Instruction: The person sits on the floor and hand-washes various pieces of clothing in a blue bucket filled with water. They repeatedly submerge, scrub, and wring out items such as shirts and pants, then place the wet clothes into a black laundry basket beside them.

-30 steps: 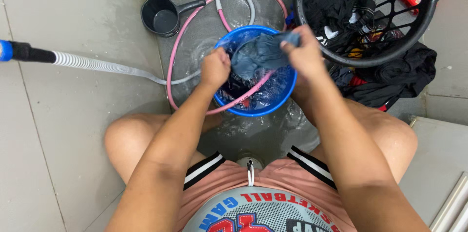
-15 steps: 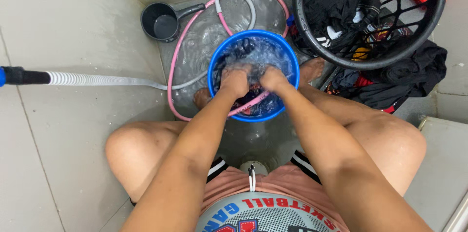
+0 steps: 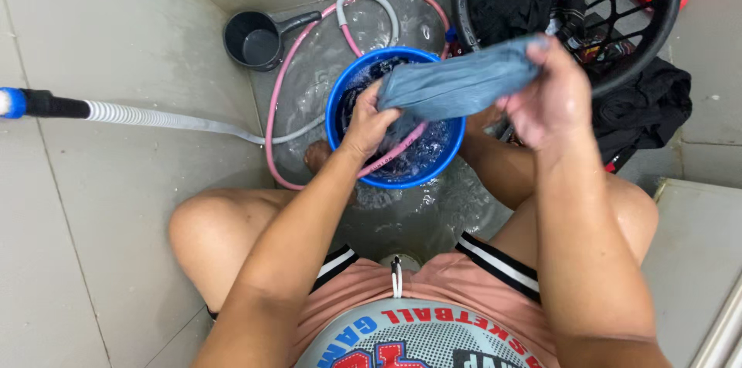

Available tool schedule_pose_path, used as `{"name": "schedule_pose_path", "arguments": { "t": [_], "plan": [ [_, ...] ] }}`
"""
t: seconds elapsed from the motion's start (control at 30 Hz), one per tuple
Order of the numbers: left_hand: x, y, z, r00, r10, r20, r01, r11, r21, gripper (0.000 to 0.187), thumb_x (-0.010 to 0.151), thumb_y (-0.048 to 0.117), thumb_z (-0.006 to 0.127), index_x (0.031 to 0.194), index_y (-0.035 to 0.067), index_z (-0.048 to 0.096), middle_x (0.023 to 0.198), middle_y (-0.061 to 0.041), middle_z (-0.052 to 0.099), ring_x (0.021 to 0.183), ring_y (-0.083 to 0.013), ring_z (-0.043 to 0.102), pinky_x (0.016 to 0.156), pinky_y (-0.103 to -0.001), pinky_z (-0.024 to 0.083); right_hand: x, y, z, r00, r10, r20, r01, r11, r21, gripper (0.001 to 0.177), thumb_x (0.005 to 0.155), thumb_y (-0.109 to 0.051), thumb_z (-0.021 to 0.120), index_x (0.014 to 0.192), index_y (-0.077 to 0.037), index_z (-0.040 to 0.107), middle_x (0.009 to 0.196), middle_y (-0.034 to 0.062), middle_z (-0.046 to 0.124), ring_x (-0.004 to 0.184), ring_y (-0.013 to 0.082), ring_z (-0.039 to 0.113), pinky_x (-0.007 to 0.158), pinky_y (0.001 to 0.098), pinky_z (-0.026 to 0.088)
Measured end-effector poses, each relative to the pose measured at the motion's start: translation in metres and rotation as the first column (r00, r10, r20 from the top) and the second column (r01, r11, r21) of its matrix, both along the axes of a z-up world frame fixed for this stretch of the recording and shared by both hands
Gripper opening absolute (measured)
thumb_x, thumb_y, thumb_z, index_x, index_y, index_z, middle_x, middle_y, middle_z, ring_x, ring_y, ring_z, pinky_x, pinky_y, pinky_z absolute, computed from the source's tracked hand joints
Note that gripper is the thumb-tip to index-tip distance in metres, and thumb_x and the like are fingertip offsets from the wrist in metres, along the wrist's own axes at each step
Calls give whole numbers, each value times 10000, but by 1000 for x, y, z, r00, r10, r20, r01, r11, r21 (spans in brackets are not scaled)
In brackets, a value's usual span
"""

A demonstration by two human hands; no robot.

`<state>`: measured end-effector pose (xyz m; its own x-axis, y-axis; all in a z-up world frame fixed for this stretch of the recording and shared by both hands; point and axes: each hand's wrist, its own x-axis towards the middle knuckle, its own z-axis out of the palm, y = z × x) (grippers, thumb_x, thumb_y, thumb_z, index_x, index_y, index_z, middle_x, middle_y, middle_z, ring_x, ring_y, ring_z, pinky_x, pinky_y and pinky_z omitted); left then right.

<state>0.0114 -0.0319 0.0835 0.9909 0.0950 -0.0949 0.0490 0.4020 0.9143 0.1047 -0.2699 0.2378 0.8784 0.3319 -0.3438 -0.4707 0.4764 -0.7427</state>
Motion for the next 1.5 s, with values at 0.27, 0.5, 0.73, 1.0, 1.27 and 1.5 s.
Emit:
{"name": "schedule_pose_path", "arguments": {
  "t": [0.27,0.5,0.73,1.0,1.27,1.5],
  "plan": [
    [-7,-38,107,933,-101,346,-77,882,465,782,717,64,759,1418,38,413,1386,-131,507,1333,-287,492,1194,-438,383,-45,40,-151,868,221,-445,-14,907,422,464,1066,-469,469,1327,-94,546,1339,101,564,1268,279,521,1061,515,441],
    [-5,-59,136,796,-262,546,-316,590,743,508,782,277,918,1201,143,663,1213,-96,676,1199,-329,659,1198,-491,421,-59,65,-213,984,42,-172,59,836,545,460,986,-413,516,1348,-146,611,1413,39,548,1379,195,448,1181,390,339],
    [9,-81,95,906,362,222,-423,730,537,223,925,195,777,909,73,591,835,-64,654,768,-169,636,741,-304,539,-56,94,-187,944,-46,-326,158,932,327,345,1014,-414,629,1105,-82,643,1039,93,666,926,241,663,851,407,546],
    [35,-54,100,892,443,-92,-450,850,-273,182,877,14,676,886,102,518,684,-47,547,572,-203,580,525,-352,477,-47,96,-110,913,-87,-398,186,958,218,200,976,-256,562,888,-113,669,908,76,683,855,253,660,808,409,566],
    [25,-42,118,926,298,233,-287,954,-81,234,979,-40,687,1153,43,554,1087,-123,681,1052,-222,685,977,-377,568,-48,88,-70,939,184,-291,-50,909,413,407,958,-417,582,1213,-104,633,1193,55,703,1125,223,670,1015,408,520],
    [27,-7,115,991,126,42,-127,992,7,144,949,-50,740,1031,14,640,1007,-114,745,952,-189,737,899,-351,628,-43,77,-47,812,413,411,-234,877,-419,689,713,-82,969,1257,-43,549,1181,107,670,1108,181,652,988,363,568]
  ]
}}
